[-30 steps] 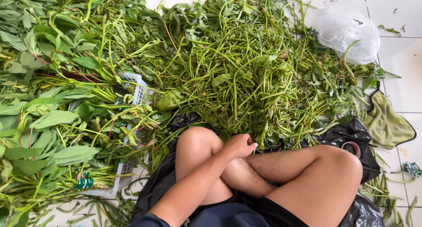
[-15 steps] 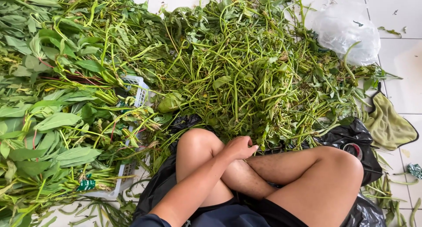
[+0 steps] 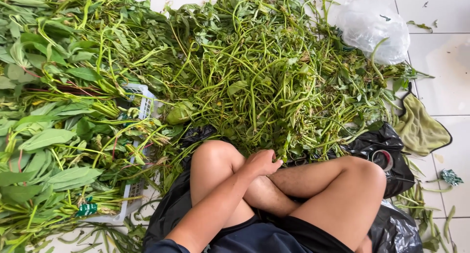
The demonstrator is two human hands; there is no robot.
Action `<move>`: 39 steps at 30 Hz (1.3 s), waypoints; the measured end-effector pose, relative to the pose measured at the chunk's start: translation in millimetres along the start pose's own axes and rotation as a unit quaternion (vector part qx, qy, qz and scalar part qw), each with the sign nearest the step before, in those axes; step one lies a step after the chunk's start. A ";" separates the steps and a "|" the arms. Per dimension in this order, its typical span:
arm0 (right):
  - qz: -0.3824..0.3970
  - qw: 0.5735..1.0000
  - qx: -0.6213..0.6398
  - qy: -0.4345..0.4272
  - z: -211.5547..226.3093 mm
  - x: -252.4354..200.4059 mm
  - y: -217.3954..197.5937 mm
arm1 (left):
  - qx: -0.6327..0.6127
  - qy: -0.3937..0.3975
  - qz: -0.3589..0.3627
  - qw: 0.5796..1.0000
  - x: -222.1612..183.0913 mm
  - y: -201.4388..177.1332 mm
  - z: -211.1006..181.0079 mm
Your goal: Sorting, trimming stems with scissors, and taping leafy green vegetables into bunches.
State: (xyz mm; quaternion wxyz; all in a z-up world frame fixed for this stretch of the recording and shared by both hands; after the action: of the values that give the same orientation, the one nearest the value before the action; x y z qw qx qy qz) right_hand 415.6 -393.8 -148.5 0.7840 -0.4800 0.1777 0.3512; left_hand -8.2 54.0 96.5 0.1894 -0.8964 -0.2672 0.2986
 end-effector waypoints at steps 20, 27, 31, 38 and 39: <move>0.467 0.768 -0.324 -0.294 625.5 -206.6 46.4 | 0.073 -0.015 0.043 0.996 27.6 24.0 32.4; 0.198 0.942 0.192 -0.191 622.9 -154.0 97.3 | 0.067 -0.015 0.039 0.997 36.2 29.8 38.3; -0.001 0.959 -0.009 -0.282 578.5 -152.2 156.4 | 0.037 -0.033 0.022 0.999 20.8 18.9 21.0; -0.042 0.982 -0.093 -0.156 558.2 -102.0 179.7 | -0.094 -0.030 -0.178 0.979 30.0 -5.5 23.8; -0.015 0.987 -0.090 -0.134 558.2 -104.5 174.2 | -0.090 -0.041 -0.189 0.977 32.0 -3.8 26.6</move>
State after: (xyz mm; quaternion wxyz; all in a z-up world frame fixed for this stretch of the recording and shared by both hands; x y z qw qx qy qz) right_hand 185.2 107.3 72.3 0.7595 -0.4998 0.0310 0.4152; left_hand -4.8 80.8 64.5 0.1498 -0.8303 -0.4649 0.2685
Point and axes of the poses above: each hand's wrist, its own x-axis towards the middle knuckle, its own y-axis out of the palm, z = x × y, the point moved 2 cm from there along x, towards the middle knuckle, and after that the axes turned 14 degrees about y, right-handed, at the moved point
